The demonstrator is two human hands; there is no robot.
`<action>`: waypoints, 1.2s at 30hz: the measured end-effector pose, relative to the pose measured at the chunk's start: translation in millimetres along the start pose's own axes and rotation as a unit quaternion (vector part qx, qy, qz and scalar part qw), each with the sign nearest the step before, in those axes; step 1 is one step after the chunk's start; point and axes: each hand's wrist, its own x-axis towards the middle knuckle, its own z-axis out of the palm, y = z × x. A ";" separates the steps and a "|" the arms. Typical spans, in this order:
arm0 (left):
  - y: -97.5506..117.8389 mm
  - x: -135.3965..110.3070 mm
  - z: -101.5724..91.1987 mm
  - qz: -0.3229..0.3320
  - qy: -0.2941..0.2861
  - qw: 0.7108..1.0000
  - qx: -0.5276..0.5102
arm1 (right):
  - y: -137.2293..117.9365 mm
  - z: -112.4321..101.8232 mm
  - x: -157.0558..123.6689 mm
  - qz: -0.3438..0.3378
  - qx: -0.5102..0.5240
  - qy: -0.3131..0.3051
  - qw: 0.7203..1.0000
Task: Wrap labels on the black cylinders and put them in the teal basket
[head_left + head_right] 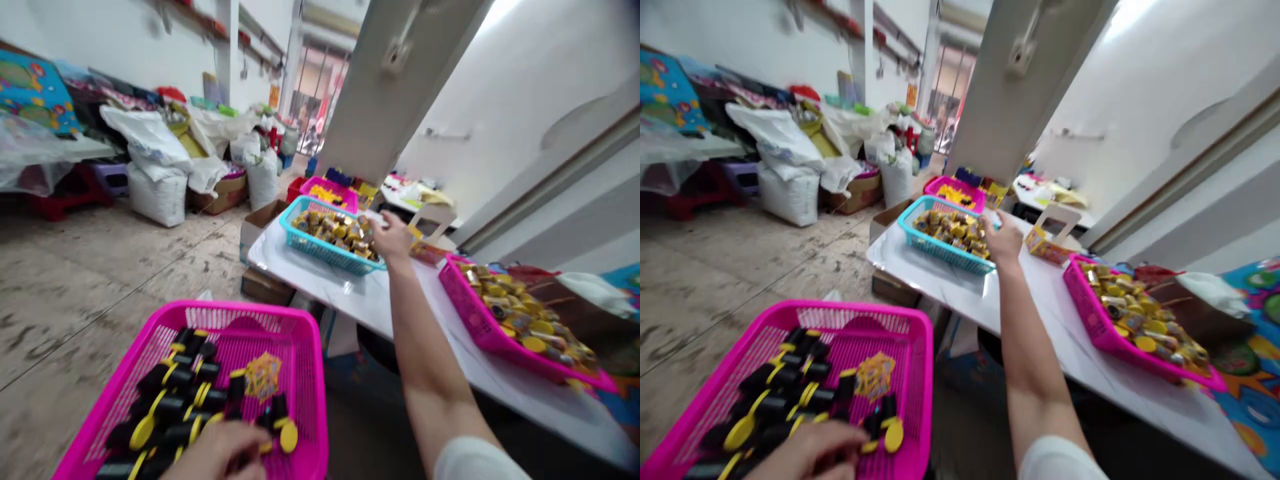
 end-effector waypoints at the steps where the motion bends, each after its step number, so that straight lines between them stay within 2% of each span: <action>1: 4.7 -3.1 -9.0 -0.025 -0.024 0.999 -0.023 | -2.8 3.4 -12.8 0.002 0.005 -0.015 1.000; 3: 5.6 -3.9 -25.3 -0.074 -0.024 0.995 -0.057 | -12.1 10.5 -56.4 -0.019 0.033 -0.066 0.997; 5: -3.7 -1.6 -36.7 -0.133 0.015 0.988 -0.074 | -25.8 14.3 -114.1 -0.088 0.085 -0.180 0.976; 6: -10.2 -1.0 -40.5 -0.160 0.035 0.984 -0.072 | -33.2 14.8 -144.3 -0.115 0.104 -0.259 0.953; 8: -21.6 -1.3 -44.8 -0.194 0.058 0.978 -0.053 | -45.8 15.4 -200.7 -0.172 0.101 -0.429 0.881; 10: -28.0 -2.9 -45.3 -0.194 0.064 0.979 -0.024 | -51.9 17.2 -245.2 -0.234 0.029 -0.550 0.801; 12: -29.3 -4.6 -42.6 -0.171 0.053 0.984 -0.001 | -51.0 20.0 -273.4 -0.267 -0.080 -0.598 0.752; 14: -27.5 -5.1 -38.1 -0.146 0.030 0.989 0.009 | -46.3 22.9 -285.6 -0.267 -0.163 -0.604 0.733; 17: -21.9 -0.6 -32.7 -0.130 0.015 0.991 0.011 | -41.5 29.2 -282.8 -0.252 -0.207 -0.595 0.735; 21: -14.8 15.9 -33.2 -0.136 0.059 0.989 -0.005 | -47.3 49.0 -271.5 -0.274 -0.190 -0.564 0.755; 24: -15.1 27.2 -33.8 -0.138 0.081 0.986 -0.053 | -51.6 68.0 -272.2 -0.307 -0.160 -0.575 0.741; 26: -19.0 30.5 -32.4 -0.159 0.089 0.979 -0.088 | -49.5 77.4 -275.2 -0.301 -0.155 -0.592 0.732; 29: -27.4 29.9 -27.7 -0.195 0.102 0.966 -0.136 | -40.4 82.2 -276.8 -0.270 -0.115 -0.605 0.740; 31: -31.9 28.9 -23.2 -0.203 0.109 0.959 -0.163 | -34.5 80.7 -274.2 -0.236 -0.054 -0.591 0.770; 34: -34.8 30.5 -16.5 -0.209 0.124 0.954 -0.174 | -32.5 76.1 -267.5 -0.143 0.070 -0.574 0.803; 36: -33.7 33.4 -13.5 -0.206 0.124 0.958 -0.159 | -36.1 72.8 -263.6 -0.073 0.155 -0.578 0.797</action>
